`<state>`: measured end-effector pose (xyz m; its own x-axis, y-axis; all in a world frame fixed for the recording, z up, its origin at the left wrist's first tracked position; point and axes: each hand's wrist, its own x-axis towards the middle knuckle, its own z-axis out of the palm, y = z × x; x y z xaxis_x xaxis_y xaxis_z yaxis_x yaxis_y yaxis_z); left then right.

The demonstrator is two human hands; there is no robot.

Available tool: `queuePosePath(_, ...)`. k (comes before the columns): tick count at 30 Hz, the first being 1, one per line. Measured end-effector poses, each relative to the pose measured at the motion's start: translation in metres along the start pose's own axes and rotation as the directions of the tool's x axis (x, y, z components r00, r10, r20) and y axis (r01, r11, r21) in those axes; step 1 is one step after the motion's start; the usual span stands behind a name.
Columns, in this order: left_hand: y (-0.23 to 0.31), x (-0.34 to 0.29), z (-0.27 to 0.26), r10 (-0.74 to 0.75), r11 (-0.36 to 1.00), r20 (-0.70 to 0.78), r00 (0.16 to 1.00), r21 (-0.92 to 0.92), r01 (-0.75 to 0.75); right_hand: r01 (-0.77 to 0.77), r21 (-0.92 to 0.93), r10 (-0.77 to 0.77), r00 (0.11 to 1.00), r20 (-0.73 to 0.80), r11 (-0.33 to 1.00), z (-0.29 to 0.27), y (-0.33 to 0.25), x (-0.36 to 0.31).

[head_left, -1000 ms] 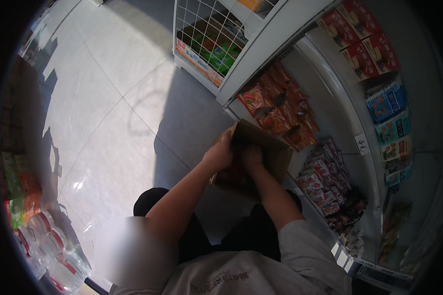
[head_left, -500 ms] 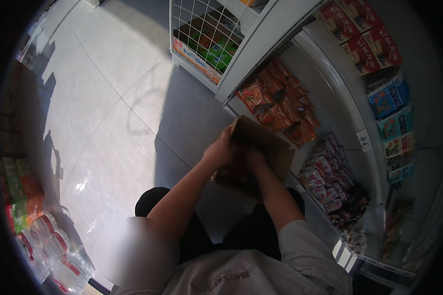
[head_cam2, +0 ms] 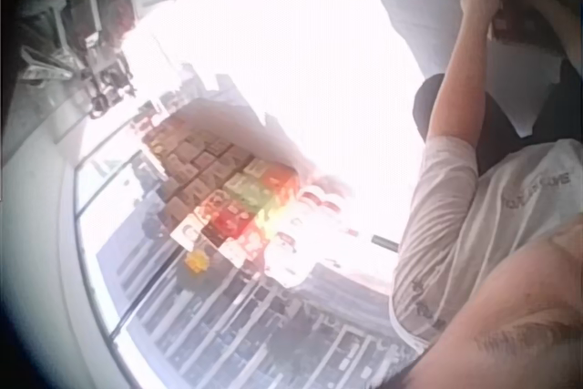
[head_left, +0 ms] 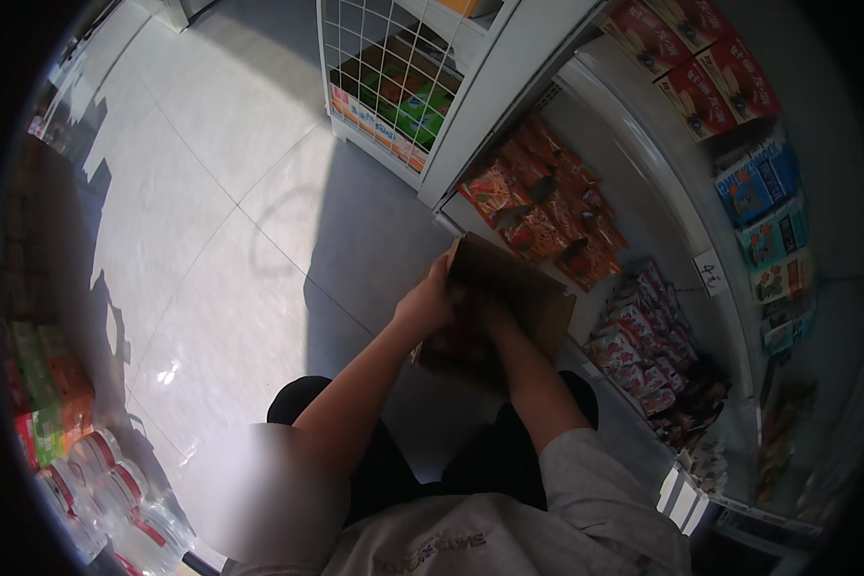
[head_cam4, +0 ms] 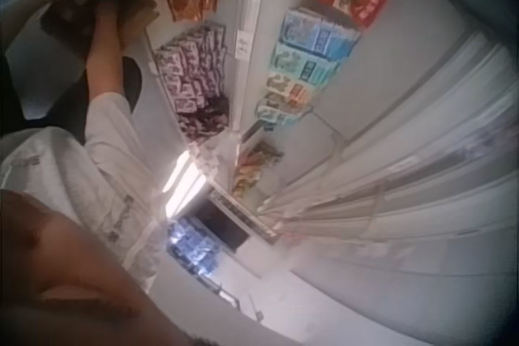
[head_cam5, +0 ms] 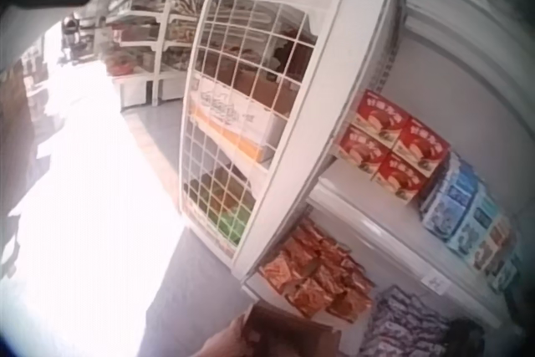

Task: The person takes packaged food items from a cardboard box and places them onto store shelves. They handle various snack boxes and bags, arranging them in rows on the lower shelves of a retail display.

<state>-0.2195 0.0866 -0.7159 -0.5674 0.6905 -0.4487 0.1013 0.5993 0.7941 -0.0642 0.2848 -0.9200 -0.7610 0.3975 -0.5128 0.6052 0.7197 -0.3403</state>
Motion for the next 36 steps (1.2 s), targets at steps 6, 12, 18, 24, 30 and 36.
queuePosePath(6, -0.002, 0.000, 0.002, -0.005, 1.000, -0.031, 0.999, 0.015, 0.005, -0.100, 0.127, 0.102, 0.995, -0.010, 0.987, -0.008, -0.014, -0.008)
queuePosePath(12, 0.016, 0.004, 0.010, -0.033, 0.998, -0.023, 0.999, 0.046, 0.034, 0.026, 0.364, -0.018, 1.000, -0.025, 0.931, -0.047, -0.024, -0.018)
queuePosePath(18, -0.005, 0.009, 0.008, 0.046, 0.998, -0.065, 0.997, 0.050, -0.042, 0.454, 0.188, -0.394, 0.873, -0.287, 0.871, -0.217, -0.104, -0.117)
queuePosePath(24, 0.002, 0.015, 0.027, 0.035, 0.990, -0.170, 0.985, 0.141, -0.011, 0.084, -0.322, -0.269, 0.762, -0.589, 0.943, -0.205, -0.061, -0.154)
queuePosePath(30, 0.035, 0.003, 0.041, -0.120, 0.934, -0.268, 0.956, 0.296, 0.200, 0.062, -0.113, -0.113, 0.838, -0.534, 0.992, -0.188, -0.045, -0.127)
queuePosePath(36, 0.014, -0.007, 0.040, -0.009, 0.968, -0.332, 0.943, 0.234, 0.091, 0.136, -0.062, -0.146, 0.794, -0.590, 0.989, -0.186, -0.048, -0.129)
